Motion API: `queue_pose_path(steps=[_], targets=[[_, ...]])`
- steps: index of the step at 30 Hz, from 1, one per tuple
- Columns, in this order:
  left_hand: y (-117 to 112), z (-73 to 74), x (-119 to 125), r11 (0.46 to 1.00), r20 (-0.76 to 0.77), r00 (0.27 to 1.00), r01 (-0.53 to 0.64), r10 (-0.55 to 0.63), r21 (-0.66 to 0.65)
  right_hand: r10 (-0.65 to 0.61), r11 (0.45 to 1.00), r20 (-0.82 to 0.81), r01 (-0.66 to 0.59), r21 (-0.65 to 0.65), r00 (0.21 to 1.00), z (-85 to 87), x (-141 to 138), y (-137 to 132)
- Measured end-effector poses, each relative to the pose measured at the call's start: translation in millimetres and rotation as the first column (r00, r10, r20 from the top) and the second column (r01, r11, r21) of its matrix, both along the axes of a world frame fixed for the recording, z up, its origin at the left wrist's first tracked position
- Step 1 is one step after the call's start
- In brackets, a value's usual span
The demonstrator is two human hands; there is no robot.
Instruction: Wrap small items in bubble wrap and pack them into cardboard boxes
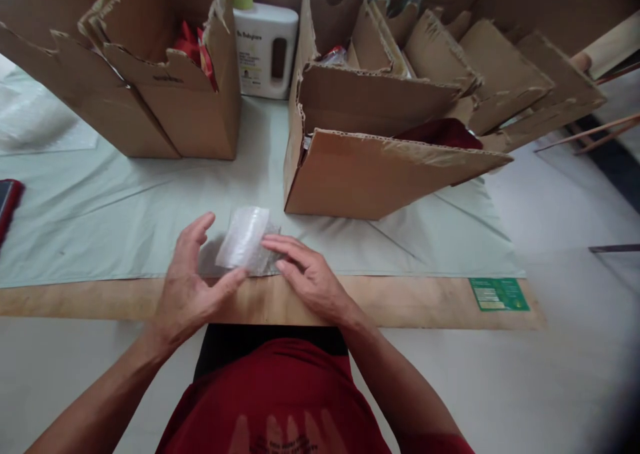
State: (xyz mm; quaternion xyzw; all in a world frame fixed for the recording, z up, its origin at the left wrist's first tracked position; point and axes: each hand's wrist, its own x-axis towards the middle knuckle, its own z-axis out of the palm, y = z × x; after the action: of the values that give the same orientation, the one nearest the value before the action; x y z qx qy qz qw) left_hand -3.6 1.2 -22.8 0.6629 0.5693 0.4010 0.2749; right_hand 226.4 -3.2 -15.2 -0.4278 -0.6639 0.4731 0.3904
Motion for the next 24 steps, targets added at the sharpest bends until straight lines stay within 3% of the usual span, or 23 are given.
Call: queue_pose_path(steps=[2, 4, 7, 10, 12, 14, 17, 20, 24], targets=[[0.2, -1.1, 7.3, 0.999, -0.123, 0.992, 0.016, -0.012, 0.028, 0.165, 0.982, 0.066, -0.170, 0.077, 0.984, 3.4, -4.9, -1.7], [5.0, -2.8, 9.6, 1.000, -0.144, 0.989, -0.021, 0.023, 0.011, 0.217, 0.962, 0.138, -0.236, 0.136, 0.966, 4.6, -6.2, -2.4], [17.1, -4.8, -3.7, 0.980, -0.065, 0.983, -0.176, 0.170, -0.094, 0.049, 0.969, 0.304, -0.119, 0.215, 0.951, 3.3, -0.3, -0.4], [26.6, -5.1, -30.2, 0.955, 0.023, 0.962, -0.265, 0.271, -0.134, -0.048, 0.953, 0.529, -0.120, 0.279, 0.847, 4.0, 2.3, 3.7], [28.6, -3.9, -44.7, 0.959, -0.027, 0.960, -0.280, 0.279, -0.047, -0.015, 0.931, 0.659, -0.230, 0.284, 0.752, 6.3, -4.3, 7.2], [27.9, -2.3, -50.6, 0.955, -0.184, 0.940, -0.267, 0.287, 0.127, 0.023, 0.901, 0.751, -0.340, 0.271, 0.660, 8.6, -15.5, 11.7], [27.4, -2.7, -46.1, 0.947, -0.376, 0.889, -0.160, 0.261, 0.280, 0.075, 0.871, 0.808, -0.433, 0.232, 0.585, 8.6, -30.2, 19.5], [32.6, -5.2, -42.9, 0.973, -0.398, 0.891, -0.173, 0.221, 0.155, 0.100, 0.881, 0.780, -0.419, 0.219, 0.617, 5.0, -34.3, 25.7], [37.3, 1.1, -57.8, 0.933, -0.232, 0.911, -0.359, 0.342, -0.036, 0.115, 0.900, 0.716, -0.377, 0.217, 0.689, 6.6, -23.7, 28.4]])
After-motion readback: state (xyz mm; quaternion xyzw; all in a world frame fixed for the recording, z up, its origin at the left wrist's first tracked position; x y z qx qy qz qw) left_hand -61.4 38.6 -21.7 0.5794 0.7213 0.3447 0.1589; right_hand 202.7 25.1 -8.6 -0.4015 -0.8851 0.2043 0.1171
